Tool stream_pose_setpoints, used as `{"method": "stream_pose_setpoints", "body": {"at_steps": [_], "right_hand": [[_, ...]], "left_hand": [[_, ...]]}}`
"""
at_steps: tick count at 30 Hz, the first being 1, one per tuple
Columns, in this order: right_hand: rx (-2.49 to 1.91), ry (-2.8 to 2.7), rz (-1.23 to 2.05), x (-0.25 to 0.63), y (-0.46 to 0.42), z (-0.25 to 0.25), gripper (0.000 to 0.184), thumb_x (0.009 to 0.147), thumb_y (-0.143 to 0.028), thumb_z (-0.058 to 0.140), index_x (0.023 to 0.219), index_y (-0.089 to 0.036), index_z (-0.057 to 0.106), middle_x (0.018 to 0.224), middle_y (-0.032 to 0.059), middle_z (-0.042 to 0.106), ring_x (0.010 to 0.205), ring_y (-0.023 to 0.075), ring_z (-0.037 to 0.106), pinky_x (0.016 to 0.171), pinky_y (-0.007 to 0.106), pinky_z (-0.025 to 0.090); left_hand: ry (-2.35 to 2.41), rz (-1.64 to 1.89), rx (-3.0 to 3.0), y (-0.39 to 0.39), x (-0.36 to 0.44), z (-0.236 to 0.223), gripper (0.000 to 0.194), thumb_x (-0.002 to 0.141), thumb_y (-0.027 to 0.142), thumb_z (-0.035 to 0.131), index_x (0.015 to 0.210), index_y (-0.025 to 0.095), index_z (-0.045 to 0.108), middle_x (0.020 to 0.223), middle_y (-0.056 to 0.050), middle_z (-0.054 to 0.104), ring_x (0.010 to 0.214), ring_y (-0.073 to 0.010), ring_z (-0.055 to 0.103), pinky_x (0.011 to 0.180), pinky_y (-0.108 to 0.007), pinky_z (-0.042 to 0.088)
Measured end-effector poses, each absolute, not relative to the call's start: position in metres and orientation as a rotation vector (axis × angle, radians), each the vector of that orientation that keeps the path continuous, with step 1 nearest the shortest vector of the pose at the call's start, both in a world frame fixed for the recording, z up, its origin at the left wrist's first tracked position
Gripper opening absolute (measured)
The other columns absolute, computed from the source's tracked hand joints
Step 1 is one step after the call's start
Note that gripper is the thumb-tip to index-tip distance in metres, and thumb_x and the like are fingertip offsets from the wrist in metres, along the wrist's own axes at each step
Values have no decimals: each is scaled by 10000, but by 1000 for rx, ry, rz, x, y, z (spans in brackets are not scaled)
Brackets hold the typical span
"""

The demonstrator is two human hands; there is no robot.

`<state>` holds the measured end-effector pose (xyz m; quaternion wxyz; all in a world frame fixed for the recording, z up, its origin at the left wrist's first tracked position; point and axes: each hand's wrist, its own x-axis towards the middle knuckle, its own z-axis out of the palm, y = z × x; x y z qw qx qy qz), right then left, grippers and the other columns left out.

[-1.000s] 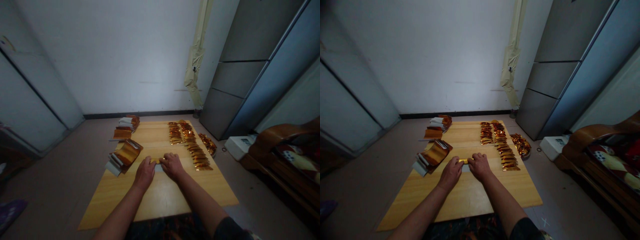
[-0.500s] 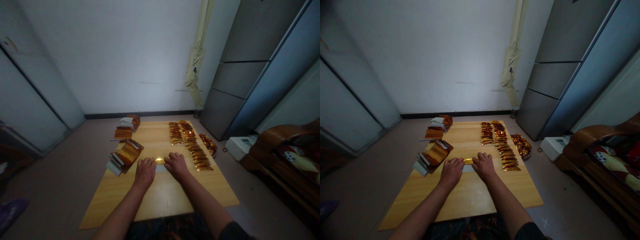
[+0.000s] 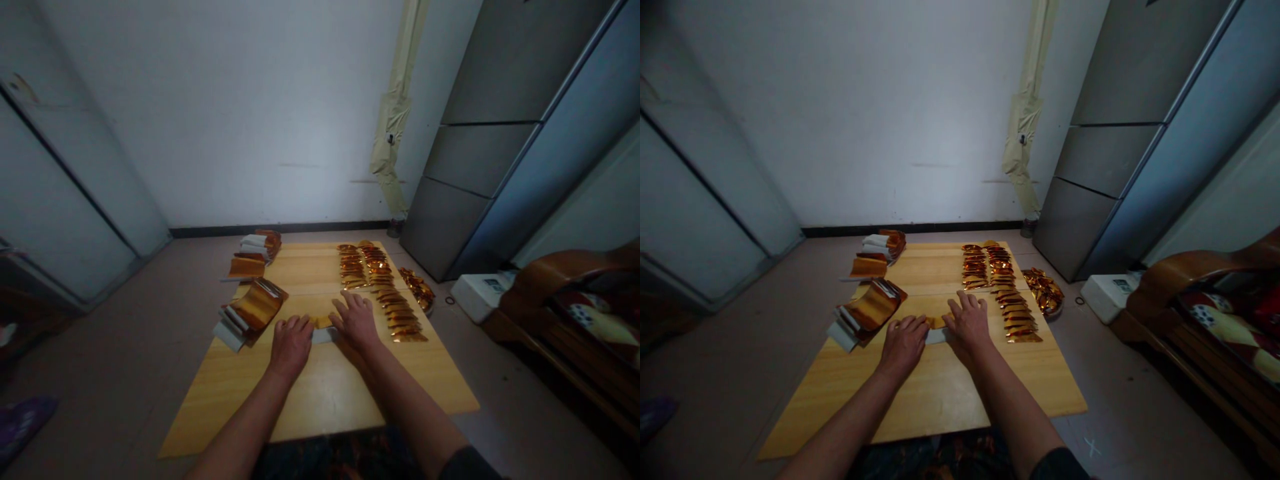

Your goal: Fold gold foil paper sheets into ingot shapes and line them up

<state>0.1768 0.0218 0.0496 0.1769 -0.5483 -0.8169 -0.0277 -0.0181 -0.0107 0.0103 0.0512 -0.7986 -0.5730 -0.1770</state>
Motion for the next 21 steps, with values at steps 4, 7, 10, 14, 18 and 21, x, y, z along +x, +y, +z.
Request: {"method": "stream_pose_setpoints", "body": {"at_steps": [4, 7, 10, 14, 18, 21], "right_hand": [[-1573, -2205, 58, 165, 34, 54, 245, 930, -331, 515, 1098, -250, 673, 1301, 84, 555, 1164, 258, 460, 948, 397, 346], [-1722, -2075, 326, 152, 44, 49, 222, 868, -284, 565, 1050, -242, 686, 1229, 75, 588, 1127, 235, 496, 891, 334, 400], [-1883, -2001, 422, 134, 52, 37, 359, 803, -359, 627, 1141, -239, 653, 1379, 91, 497, 1211, 275, 453, 922, 370, 389], [-1973, -2036, 352, 113, 55, 20, 557, 788, -438, 633, 1308, -260, 542, 1485, 108, 387, 1339, 322, 312, 1030, 463, 259], [-2002, -2032, 341, 104, 55, 12, 582, 791, -458, 622, 1325, -249, 522, 1492, 121, 376, 1359, 337, 261, 1047, 490, 191], [-2024, -2019, 331, 106, 55, 12, 573, 777, -470, 631, 1293, -236, 546, 1469, 129, 401, 1335, 333, 294, 1042, 473, 199]], "left_hand": [[-1748, -547, -2435, -11, -18, 10, 264, 857, 150, 531, 1053, 264, 666, 1258, -50, 658, 1125, -269, 552, 885, -471, 347], [-1752, -536, -2433, -11, -19, 9, 253, 862, 152, 526, 1044, 263, 662, 1268, -47, 653, 1112, -265, 552, 867, -462, 345], [-1754, -524, -2423, -12, -19, 9, 256, 862, 159, 533, 1055, 266, 662, 1260, -47, 655, 1099, -264, 554, 854, -456, 348], [-1763, -524, -2384, -14, -19, 12, 290, 848, 168, 557, 1098, 270, 661, 1225, -60, 664, 1081, -268, 557, 844, -451, 355], [-1741, -528, -2384, -15, -19, 13, 277, 845, 169, 556, 1082, 257, 670, 1208, -70, 667, 1067, -266, 563, 838, -443, 359], [-1741, -548, -2379, -15, -19, 14, 282, 841, 163, 558, 1083, 254, 671, 1200, -69, 671, 1064, -260, 565, 837, -441, 359]]}}
